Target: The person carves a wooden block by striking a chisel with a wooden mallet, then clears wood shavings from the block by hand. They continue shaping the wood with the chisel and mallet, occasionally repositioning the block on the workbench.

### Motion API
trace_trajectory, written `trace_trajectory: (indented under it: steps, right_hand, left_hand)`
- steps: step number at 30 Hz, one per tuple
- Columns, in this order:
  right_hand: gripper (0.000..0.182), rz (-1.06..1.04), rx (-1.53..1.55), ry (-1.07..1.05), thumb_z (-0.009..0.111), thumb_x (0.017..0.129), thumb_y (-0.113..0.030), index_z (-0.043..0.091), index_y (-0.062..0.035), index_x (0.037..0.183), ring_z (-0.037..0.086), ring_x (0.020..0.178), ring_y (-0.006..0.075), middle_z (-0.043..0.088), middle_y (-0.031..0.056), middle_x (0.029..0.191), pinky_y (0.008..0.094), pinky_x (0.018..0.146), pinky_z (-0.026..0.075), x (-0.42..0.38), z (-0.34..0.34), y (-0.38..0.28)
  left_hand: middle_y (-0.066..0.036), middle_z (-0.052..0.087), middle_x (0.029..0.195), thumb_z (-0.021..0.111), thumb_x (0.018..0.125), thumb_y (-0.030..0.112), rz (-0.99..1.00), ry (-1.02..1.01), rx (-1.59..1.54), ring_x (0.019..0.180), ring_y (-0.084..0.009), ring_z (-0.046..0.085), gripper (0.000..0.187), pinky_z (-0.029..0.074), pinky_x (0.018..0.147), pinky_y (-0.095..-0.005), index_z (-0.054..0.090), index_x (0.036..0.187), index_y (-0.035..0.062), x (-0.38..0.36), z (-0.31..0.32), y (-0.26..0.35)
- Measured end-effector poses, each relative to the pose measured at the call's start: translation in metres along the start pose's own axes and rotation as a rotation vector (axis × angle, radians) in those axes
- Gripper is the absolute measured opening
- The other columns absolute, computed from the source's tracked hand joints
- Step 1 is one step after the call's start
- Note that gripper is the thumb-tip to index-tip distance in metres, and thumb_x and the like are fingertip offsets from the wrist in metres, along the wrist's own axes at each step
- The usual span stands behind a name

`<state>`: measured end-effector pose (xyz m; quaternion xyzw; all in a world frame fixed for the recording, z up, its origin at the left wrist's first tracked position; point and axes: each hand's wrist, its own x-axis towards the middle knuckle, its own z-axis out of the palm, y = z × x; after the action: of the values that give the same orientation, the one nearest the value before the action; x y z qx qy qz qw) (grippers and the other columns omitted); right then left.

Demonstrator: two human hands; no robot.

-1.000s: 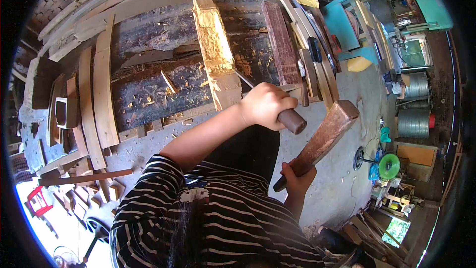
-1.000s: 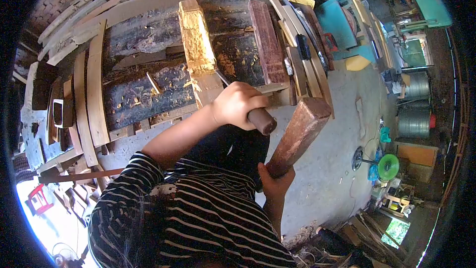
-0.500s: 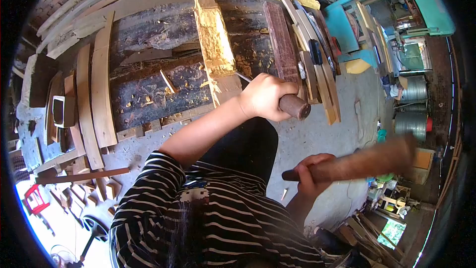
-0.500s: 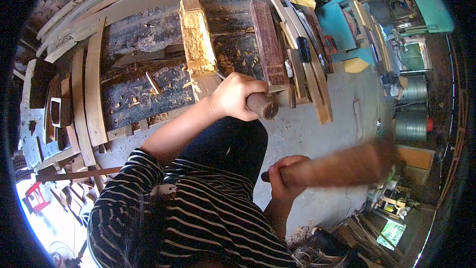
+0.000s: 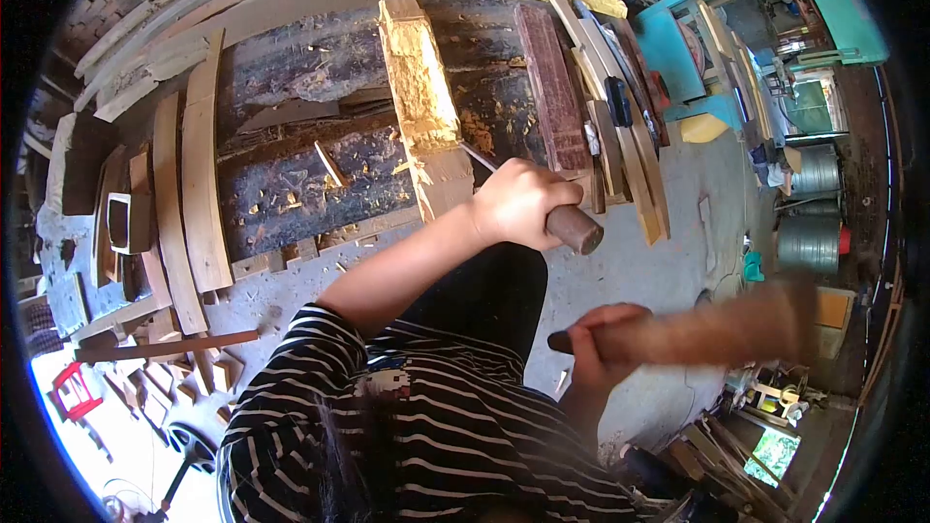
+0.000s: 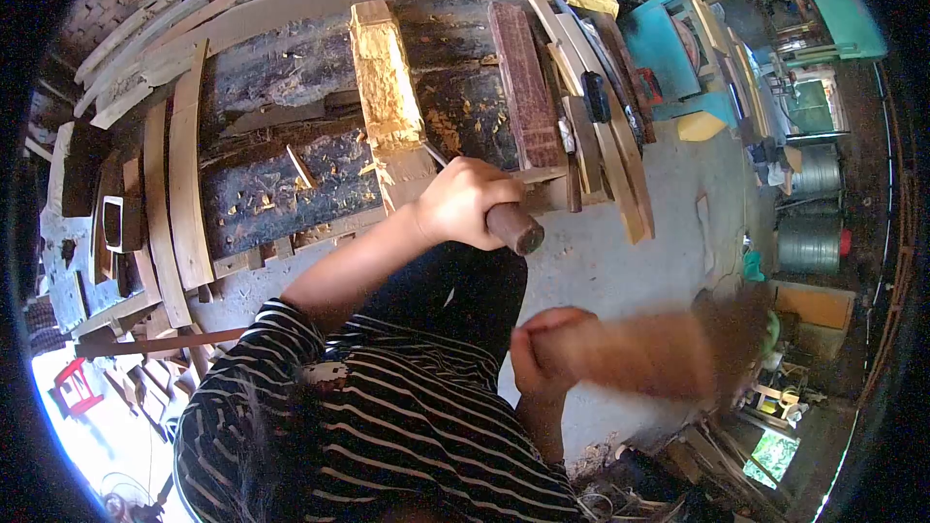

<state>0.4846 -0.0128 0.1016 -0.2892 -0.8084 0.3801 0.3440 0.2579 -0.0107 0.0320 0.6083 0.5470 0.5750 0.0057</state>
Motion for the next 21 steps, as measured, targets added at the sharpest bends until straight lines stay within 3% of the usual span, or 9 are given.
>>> trace_trajectory:
  steps: [1, 2, 4, 5, 8, 10, 13, 16, 21]
  right_hand:
    - [0.037, -0.059, 0.38, 0.098, 0.062, 0.066, 0.008, 0.046, -0.0049, 0.097, 0.054, 0.067, 0.0143, 0.055, 0.0075, 0.076, 0.0283, 0.063, 0.046, 0.002, 0.014, -0.002]
    - [0.034, -0.068, 0.497, 0.139, 0.061, 0.066, 0.009, 0.047, -0.0059, 0.093, 0.053, 0.065, 0.0146, 0.052, 0.0071, 0.077, 0.0296, 0.061, 0.046, 0.0, 0.023, -0.002]
    - [0.033, 0.079, -0.031, -0.207, 0.066, 0.066, 0.005, 0.049, -0.0046, 0.092, 0.054, 0.067, 0.0146, 0.054, 0.0073, 0.081, 0.0302, 0.061, 0.047, -0.005, 0.02, 0.03]
    - [0.03, 0.391, -0.039, -0.048, 0.07, 0.062, -0.007, 0.055, 0.0013, 0.086, 0.053, 0.067, 0.0128, 0.058, 0.0088, 0.075, 0.029, 0.061, 0.045, -0.008, 0.029, 0.03]
    - [0.042, 0.369, -0.01, -0.111, 0.071, 0.061, 0.0, 0.049, 0.0007, 0.096, 0.056, 0.074, 0.0138, 0.057, 0.0057, 0.08, 0.0299, 0.063, 0.048, -0.01, 0.019, 0.03]
    - [0.041, 0.376, -0.009, -0.056, 0.068, 0.061, 0.001, 0.048, -0.0009, 0.098, 0.055, 0.069, 0.0146, 0.057, 0.0055, 0.077, 0.03, 0.064, 0.047, -0.016, 0.013, 0.026]
    - [0.037, 0.017, 0.2, 0.061, 0.065, 0.067, 0.002, 0.042, -0.0066, 0.095, 0.053, 0.06, 0.0179, 0.053, 0.0073, 0.071, 0.0284, 0.061, 0.046, -0.005, 0.003, 0.0]
    - [0.039, -0.089, 0.474, 0.032, 0.061, 0.073, 0.008, 0.038, -0.0054, 0.101, 0.056, 0.069, 0.0184, 0.053, 0.0094, 0.078, 0.0292, 0.067, 0.049, -0.004, -0.006, 0.002]
    - [0.04, 0.053, 0.354, 0.048, 0.061, 0.07, 0.01, 0.04, -0.0051, 0.1, 0.055, 0.068, 0.018, 0.052, 0.0089, 0.08, 0.0284, 0.065, 0.049, -0.004, -0.012, 0.01]
  left_hand:
    - [-0.011, 0.058, 0.065, 0.071, 0.057, 0.021, 0.019, 0.012, -0.003, 0.06, -0.032, 0.06, 0.027, 0.049, 0.055, -0.0393, 0.058, 0.076, 0.0084, -0.001, 0.001, 0.0]
    - [-0.01, 0.058, 0.065, 0.071, 0.057, 0.021, 0.037, 0.024, -0.007, 0.06, -0.0319, 0.059, 0.027, 0.048, 0.055, -0.0394, 0.058, 0.076, 0.0085, -0.002, 0.001, 0.0]
    - [-0.008, 0.061, 0.067, 0.069, 0.056, 0.021, 0.019, -0.001, 0.023, 0.064, -0.0297, 0.062, 0.024, 0.05, 0.057, -0.0391, 0.058, 0.075, 0.0121, -0.002, 0.0, 0.0]
    - [-0.008, 0.061, 0.067, 0.069, 0.056, 0.021, 0.025, -0.014, 0.038, 0.064, -0.0294, 0.062, 0.024, 0.05, 0.057, -0.0389, 0.058, 0.076, 0.0122, -0.002, 0.001, -0.003]
    - [-0.007, 0.06, 0.067, 0.068, 0.054, 0.021, 0.058, -0.054, 0.076, 0.063, -0.0286, 0.062, 0.026, 0.05, 0.057, -0.0384, 0.058, 0.077, 0.0124, -0.007, 0.007, -0.004]
    - [-0.007, 0.06, 0.067, 0.068, 0.054, 0.021, 0.089, -0.097, 0.082, 0.063, -0.0282, 0.062, 0.027, 0.05, 0.057, -0.0382, 0.059, 0.078, 0.0123, -0.01, 0.012, -0.005]
    - [-0.008, 0.06, 0.068, 0.071, 0.053, 0.023, 0.092, -0.111, 0.055, 0.063, -0.0295, 0.062, 0.032, 0.05, 0.058, -0.0395, 0.06, 0.081, 0.0111, -0.012, 0.01, -0.006]
    - [-0.008, 0.061, 0.07, 0.075, 0.053, 0.025, 0.088, -0.094, 0.048, 0.064, -0.0304, 0.062, 0.037, 0.049, 0.058, -0.0401, 0.061, 0.083, 0.0095, -0.009, 0.001, -0.003]
    - [-0.009, 0.061, 0.068, 0.073, 0.055, 0.023, 0.021, -0.022, 0.006, 0.063, -0.0312, 0.062, 0.032, 0.05, 0.058, -0.0402, 0.061, 0.081, 0.0081, -0.004, -0.004, 0.004]
